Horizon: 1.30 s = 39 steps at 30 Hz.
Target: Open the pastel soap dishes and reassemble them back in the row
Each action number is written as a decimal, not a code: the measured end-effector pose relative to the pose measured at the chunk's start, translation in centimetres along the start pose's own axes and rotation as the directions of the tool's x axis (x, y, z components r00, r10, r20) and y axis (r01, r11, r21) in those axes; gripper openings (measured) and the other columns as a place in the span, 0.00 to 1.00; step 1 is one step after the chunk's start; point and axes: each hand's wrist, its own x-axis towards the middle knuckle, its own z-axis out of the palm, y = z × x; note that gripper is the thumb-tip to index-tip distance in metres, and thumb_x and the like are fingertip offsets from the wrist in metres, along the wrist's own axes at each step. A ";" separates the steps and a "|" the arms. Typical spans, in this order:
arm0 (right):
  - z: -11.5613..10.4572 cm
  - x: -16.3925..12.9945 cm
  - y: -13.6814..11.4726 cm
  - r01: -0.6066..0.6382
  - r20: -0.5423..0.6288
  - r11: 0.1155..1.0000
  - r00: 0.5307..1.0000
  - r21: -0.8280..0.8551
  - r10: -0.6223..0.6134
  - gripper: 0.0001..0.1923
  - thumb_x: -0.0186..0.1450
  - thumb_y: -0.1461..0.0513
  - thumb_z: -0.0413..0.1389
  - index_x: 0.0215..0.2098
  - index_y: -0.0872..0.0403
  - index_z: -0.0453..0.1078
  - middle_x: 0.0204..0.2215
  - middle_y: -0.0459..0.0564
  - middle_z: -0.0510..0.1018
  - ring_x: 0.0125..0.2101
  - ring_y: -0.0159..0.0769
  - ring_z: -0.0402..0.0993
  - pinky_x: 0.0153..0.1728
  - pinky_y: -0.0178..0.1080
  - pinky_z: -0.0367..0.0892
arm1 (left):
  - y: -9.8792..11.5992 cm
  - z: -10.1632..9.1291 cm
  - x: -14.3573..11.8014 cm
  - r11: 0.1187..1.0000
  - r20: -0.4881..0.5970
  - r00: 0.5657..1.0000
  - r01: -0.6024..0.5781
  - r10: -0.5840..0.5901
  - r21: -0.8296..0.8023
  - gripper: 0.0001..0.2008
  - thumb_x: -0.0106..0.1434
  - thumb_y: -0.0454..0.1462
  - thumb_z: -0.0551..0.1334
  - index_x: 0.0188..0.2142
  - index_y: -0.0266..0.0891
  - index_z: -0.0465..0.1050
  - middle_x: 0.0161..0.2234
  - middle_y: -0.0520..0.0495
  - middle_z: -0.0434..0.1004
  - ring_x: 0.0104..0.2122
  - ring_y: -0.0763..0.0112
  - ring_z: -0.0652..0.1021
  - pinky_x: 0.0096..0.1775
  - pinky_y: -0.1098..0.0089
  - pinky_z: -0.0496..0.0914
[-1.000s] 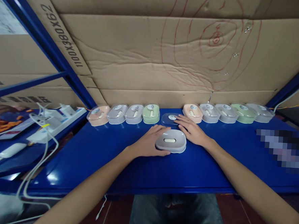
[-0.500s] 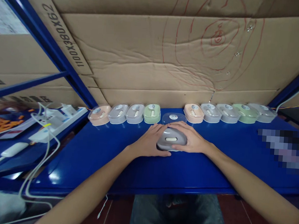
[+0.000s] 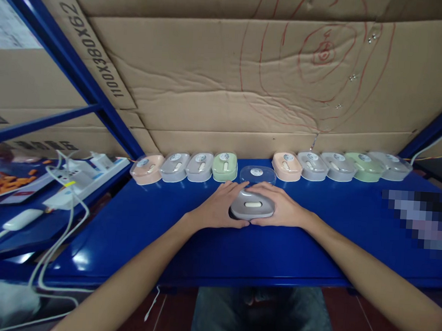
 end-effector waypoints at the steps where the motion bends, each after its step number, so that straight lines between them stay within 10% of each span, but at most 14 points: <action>1: 0.0 0.0 0.0 -0.003 -0.004 1.000 1.000 0.015 0.004 0.43 0.60 0.47 0.74 0.70 0.44 0.69 0.63 0.56 0.78 0.62 0.54 0.76 0.63 0.57 0.73 | 0.0 0.0 0.0 1.000 -0.008 1.000 -0.004 0.004 -0.004 0.58 0.55 0.59 0.76 0.77 0.49 0.53 0.71 0.36 0.66 0.72 0.34 0.64 0.71 0.34 0.59; 15: -0.6 0.1 0.0 -0.063 -0.130 0.992 0.988 0.110 0.077 0.32 0.62 0.47 0.73 0.61 0.46 0.76 0.56 0.55 0.82 0.55 0.52 0.81 0.58 0.55 0.77 | -0.3 -0.1 -0.1 0.993 -0.029 0.997 0.063 -0.067 -0.101 0.67 0.51 0.60 0.79 0.79 0.49 0.46 0.78 0.32 0.53 0.75 0.32 0.59 0.71 0.34 0.59; 22: -2.3 -0.1 0.7 -0.042 -0.205 0.996 0.977 0.081 0.058 0.29 0.64 0.48 0.71 0.59 0.47 0.77 0.54 0.56 0.83 0.54 0.51 0.82 0.59 0.56 0.76 | -0.6 -0.1 0.1 0.993 -0.056 0.998 0.035 -0.042 -0.114 0.67 0.48 0.61 0.80 0.78 0.49 0.49 0.72 0.33 0.63 0.71 0.32 0.65 0.68 0.34 0.64; 31: -2.3 -0.3 1.3 -0.090 -0.267 0.987 0.956 0.130 0.123 0.24 0.68 0.46 0.68 0.56 0.47 0.79 0.53 0.55 0.85 0.55 0.51 0.82 0.60 0.57 0.74 | -0.5 -0.8 0.1 0.998 -0.054 0.998 -0.023 0.020 -0.058 0.47 0.53 0.63 0.77 0.66 0.48 0.69 0.61 0.39 0.74 0.63 0.39 0.72 0.65 0.39 0.67; 39: -1.8 -0.3 3.3 -0.252 -0.272 0.835 0.866 0.489 0.421 0.32 0.74 0.35 0.51 0.53 0.49 0.81 0.44 0.53 0.89 0.47 0.54 0.86 0.50 0.54 0.81 | -0.5 -0.8 0.1 0.997 -0.050 0.998 -0.041 0.038 -0.072 0.40 0.53 0.60 0.78 0.59 0.47 0.73 0.58 0.42 0.75 0.62 0.45 0.72 0.66 0.44 0.67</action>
